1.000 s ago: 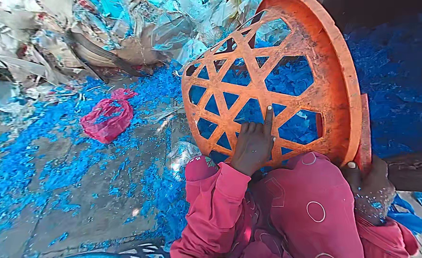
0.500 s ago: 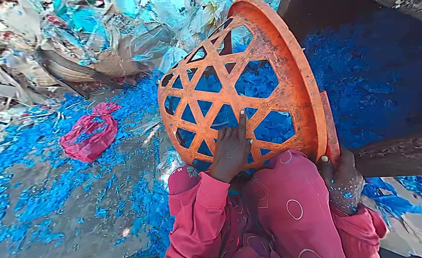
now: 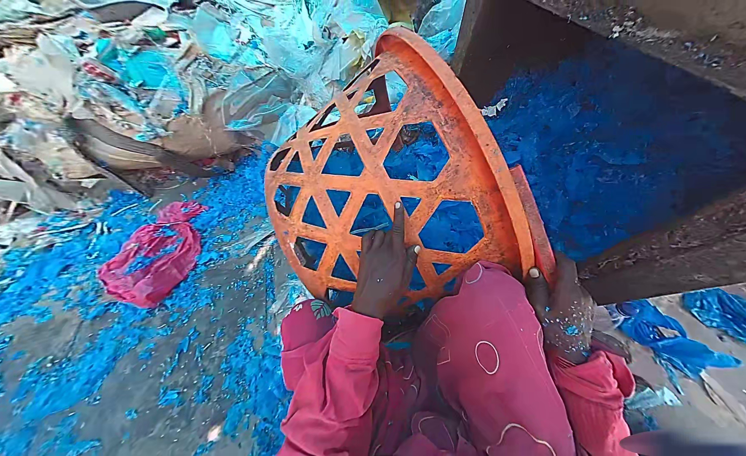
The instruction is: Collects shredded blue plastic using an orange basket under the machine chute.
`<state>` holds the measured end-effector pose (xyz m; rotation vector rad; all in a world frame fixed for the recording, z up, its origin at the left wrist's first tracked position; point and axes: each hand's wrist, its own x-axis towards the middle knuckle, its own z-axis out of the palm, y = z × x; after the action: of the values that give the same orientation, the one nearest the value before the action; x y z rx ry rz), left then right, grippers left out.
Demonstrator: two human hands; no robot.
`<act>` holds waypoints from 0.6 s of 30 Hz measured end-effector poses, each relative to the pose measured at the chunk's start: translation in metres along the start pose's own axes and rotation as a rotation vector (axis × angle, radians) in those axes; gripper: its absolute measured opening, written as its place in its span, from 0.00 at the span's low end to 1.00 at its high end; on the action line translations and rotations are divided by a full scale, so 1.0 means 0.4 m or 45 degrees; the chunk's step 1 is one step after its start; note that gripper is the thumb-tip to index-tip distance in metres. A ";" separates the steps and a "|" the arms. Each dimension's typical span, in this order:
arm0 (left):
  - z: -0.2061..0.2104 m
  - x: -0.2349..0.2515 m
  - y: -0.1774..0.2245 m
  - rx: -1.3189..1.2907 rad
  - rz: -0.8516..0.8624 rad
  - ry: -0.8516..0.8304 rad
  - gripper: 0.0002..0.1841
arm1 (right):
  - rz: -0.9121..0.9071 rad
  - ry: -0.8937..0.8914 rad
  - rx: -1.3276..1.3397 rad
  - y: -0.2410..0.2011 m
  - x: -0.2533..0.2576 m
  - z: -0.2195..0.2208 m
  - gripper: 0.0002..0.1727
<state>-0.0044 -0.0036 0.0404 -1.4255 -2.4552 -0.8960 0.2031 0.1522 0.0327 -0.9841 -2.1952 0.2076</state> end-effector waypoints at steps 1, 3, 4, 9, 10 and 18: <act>0.003 0.000 0.000 -0.002 0.005 0.014 0.38 | 0.003 -0.002 0.003 0.001 0.001 -0.001 0.27; 0.005 0.000 0.002 0.006 0.006 0.011 0.37 | 0.003 0.005 0.011 0.003 0.001 -0.001 0.27; 0.003 0.000 0.004 0.013 0.003 0.008 0.37 | 0.008 0.004 0.018 0.002 0.003 -0.002 0.27; 0.008 -0.005 0.005 0.033 0.022 0.040 0.36 | 0.003 0.030 0.045 0.011 0.002 0.005 0.26; 0.012 -0.003 0.004 0.036 0.039 0.063 0.37 | 0.014 0.017 0.061 0.011 0.004 0.002 0.25; 0.018 -0.002 0.005 0.064 0.047 0.092 0.38 | 0.054 -0.006 0.097 0.008 0.004 -0.005 0.25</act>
<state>-0.0012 0.0008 0.0353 -1.3925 -2.3739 -0.8563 0.2054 0.1553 0.0339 -0.9891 -2.1555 0.3109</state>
